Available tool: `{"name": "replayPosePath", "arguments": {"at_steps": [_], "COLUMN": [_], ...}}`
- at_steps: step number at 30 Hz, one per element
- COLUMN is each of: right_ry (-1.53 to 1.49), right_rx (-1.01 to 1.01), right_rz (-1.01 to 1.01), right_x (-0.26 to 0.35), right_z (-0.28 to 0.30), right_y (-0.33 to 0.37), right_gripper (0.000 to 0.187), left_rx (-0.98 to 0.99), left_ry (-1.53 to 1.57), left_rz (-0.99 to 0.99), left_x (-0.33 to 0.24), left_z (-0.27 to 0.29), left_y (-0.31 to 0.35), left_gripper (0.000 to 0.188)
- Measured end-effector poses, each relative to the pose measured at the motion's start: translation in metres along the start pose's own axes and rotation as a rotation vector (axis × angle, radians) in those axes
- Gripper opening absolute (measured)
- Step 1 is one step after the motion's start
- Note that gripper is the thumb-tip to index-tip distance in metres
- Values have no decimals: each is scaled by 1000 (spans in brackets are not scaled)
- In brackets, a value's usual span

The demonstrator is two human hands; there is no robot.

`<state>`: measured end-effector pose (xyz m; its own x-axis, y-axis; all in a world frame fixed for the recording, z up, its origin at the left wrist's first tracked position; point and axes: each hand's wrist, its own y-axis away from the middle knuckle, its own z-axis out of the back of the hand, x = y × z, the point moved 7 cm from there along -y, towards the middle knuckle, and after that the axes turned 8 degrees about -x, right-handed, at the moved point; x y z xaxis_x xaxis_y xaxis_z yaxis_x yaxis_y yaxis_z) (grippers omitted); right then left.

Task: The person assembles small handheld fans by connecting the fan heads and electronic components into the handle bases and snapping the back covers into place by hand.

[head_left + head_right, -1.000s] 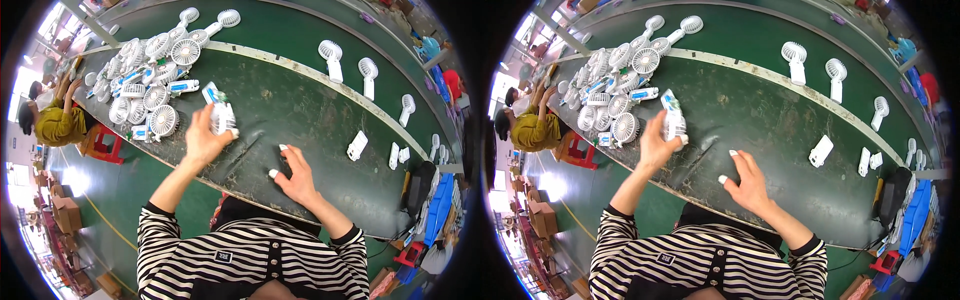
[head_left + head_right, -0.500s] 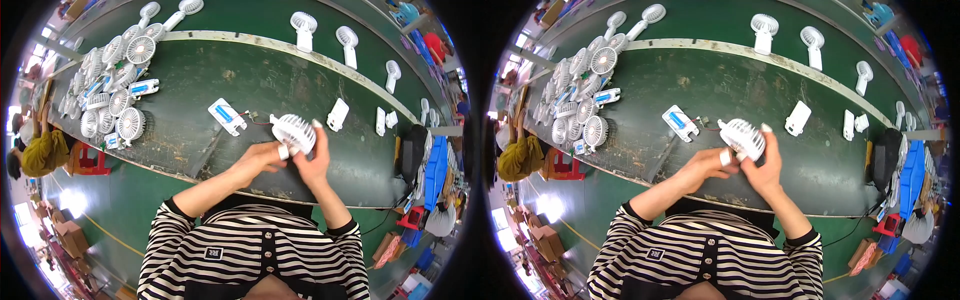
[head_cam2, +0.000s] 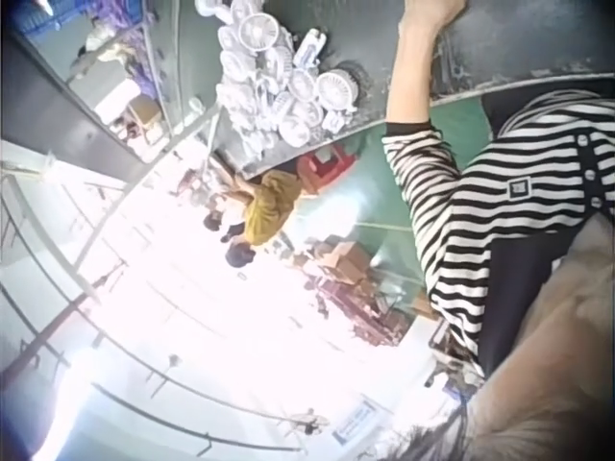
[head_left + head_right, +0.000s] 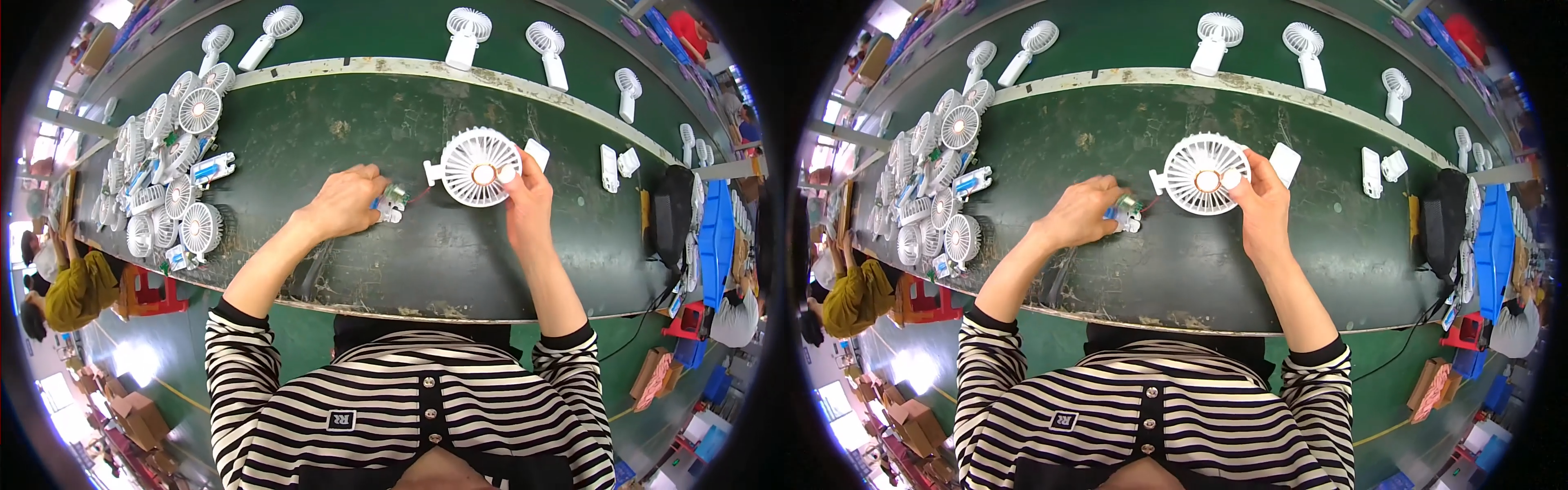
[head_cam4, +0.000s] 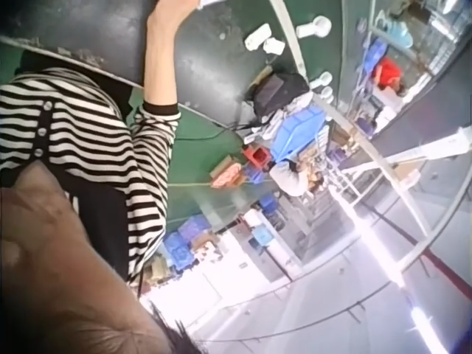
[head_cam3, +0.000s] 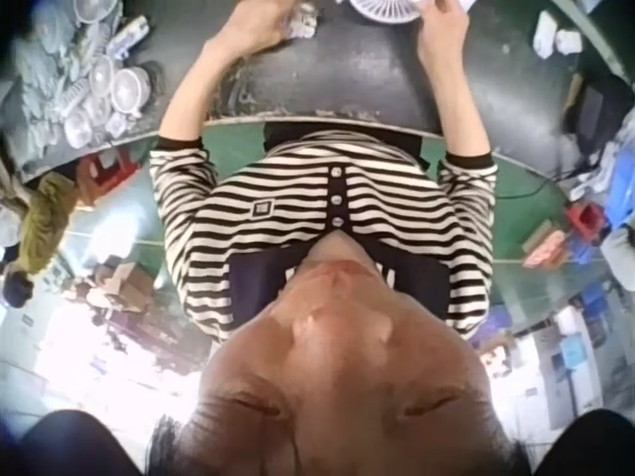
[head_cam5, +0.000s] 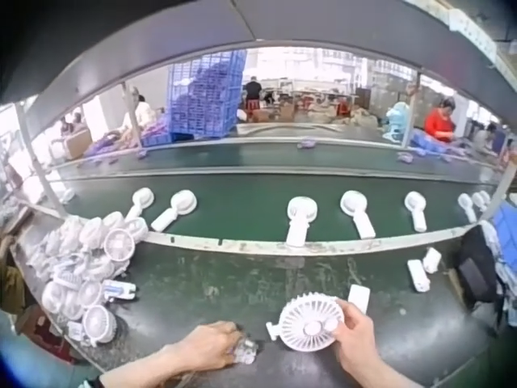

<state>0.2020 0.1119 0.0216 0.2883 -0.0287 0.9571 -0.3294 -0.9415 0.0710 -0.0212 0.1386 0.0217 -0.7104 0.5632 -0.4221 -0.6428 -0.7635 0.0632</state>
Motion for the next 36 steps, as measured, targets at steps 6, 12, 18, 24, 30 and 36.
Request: {"name": "replayPosePath", "arguments": {"at_steps": [6, 12, 18, 24, 30, 36], "right_ry": [-137, -138, 4, 154, 289, 349], "right_rx": [15, 87, 249, 258, 283, 391], "right_rz": [-46, -52, -190, -152, -151, -188], "right_x": [22, 30, 19, 19, 1, -6], "right_z": [-3, -2, -12, -21, -37, -42], "right_y": [1, 23, 47, 28, 14, 7], "right_gripper": [47, 50, 59, 42, 29, 29], "left_rx": [12, 249, 69, -41, 7, 69], "left_ry": [559, 2132, 2259, 1823, 1739, 1656], "left_rz": [242, 397, 564, 762, 566, 586], "left_x": [-3, -41, -46, -52, -70, -71], "left_z": [-20, -53, -70, -75, -67, -68], "left_y": [11, 45, 53, 54, 49, 49], "left_gripper": [31, 60, 71, 27, 29, 29]}}
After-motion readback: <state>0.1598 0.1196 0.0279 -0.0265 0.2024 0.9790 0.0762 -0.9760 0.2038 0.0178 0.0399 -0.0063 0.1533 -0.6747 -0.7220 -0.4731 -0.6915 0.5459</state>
